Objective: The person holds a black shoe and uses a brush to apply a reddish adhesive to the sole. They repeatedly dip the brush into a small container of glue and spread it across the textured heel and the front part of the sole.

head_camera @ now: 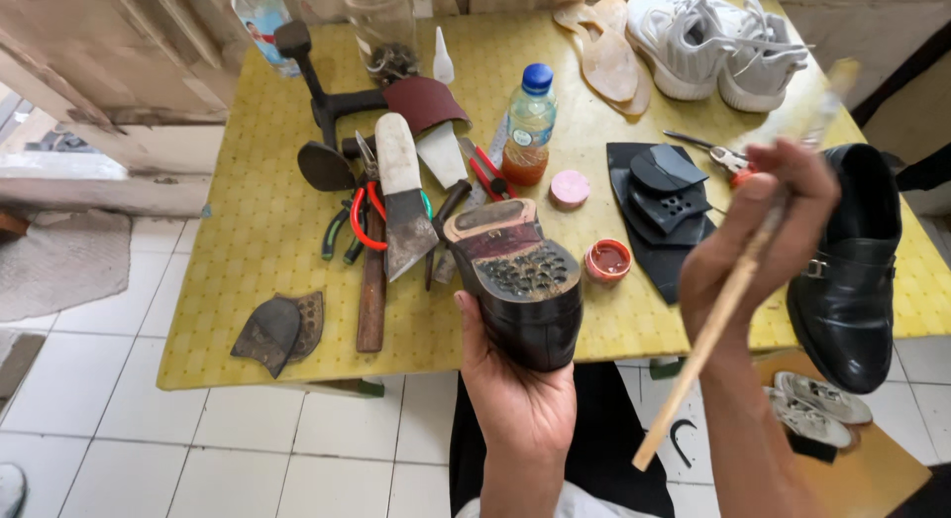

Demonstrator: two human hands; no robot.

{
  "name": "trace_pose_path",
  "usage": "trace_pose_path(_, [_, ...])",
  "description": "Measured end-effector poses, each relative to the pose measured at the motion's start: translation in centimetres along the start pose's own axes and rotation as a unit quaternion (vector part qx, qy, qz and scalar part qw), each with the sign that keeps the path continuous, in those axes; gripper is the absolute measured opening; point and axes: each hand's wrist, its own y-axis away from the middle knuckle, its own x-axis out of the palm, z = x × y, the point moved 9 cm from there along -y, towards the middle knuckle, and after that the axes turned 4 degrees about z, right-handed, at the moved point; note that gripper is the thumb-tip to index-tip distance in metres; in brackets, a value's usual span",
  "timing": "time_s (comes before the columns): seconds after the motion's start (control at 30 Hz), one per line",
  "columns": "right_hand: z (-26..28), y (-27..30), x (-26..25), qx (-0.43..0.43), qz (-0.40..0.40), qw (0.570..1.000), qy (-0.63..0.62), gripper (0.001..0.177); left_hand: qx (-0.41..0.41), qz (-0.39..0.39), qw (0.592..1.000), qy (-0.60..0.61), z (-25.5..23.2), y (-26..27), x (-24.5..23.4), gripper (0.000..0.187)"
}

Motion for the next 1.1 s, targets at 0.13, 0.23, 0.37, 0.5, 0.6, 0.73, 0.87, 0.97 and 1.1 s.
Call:
trace_pose_path(0.13, [3.8,-1.0,-0.4,-0.029,0.004,1.000,-0.008,0.035,-0.005,-0.005,1.000,-0.013,0.4,-0.2,-0.3,0.057])
trace_pose_path(0.23, [7.3,-0.5,1.2,-0.089,-0.012,0.996,0.003,0.036,0.012,-0.007,1.000,-0.014,0.3,-0.2,-0.2,0.060])
trace_pose_path(0.37, [10.4,0.6,4.2,-0.140,0.070,0.987,-0.035,0.036,-0.045,0.096,0.994,0.036,1.3,-1.6,-1.0,0.064])
trace_pose_path(0.5, [8.2,0.7,4.6,-0.115,0.072,0.990,-0.036,0.032,-0.011,0.069,0.997,-0.012,1.7,-2.0,-0.4,0.065])
trace_pose_path(0.6, [6.4,-0.4,4.0,-0.145,0.046,0.988,0.006,0.040,0.000,0.068,0.997,-0.035,1.5,-1.4,0.2,0.066])
trace_pose_path(0.73, [3.6,-1.0,3.7,-0.074,0.054,0.996,0.002,0.035,0.003,0.051,0.999,0.016,-0.3,-1.0,-0.4,0.057])
trace_pose_path(0.87, [8.2,-1.6,3.4,-0.072,0.030,0.995,-0.067,0.040,-0.002,0.045,0.999,0.007,0.2,-1.0,-0.1,0.059])
trace_pose_path(0.97, [11.9,-1.6,4.3,-0.133,0.062,0.987,-0.061,0.038,-0.052,0.122,0.990,0.046,1.4,-2.5,-1.1,0.064])
trace_pose_path(1.1, [12.4,-0.3,5.7,-0.146,0.100,0.984,-0.027,0.041,-0.092,0.174,0.979,0.049,1.3,-2.4,-0.9,0.064])
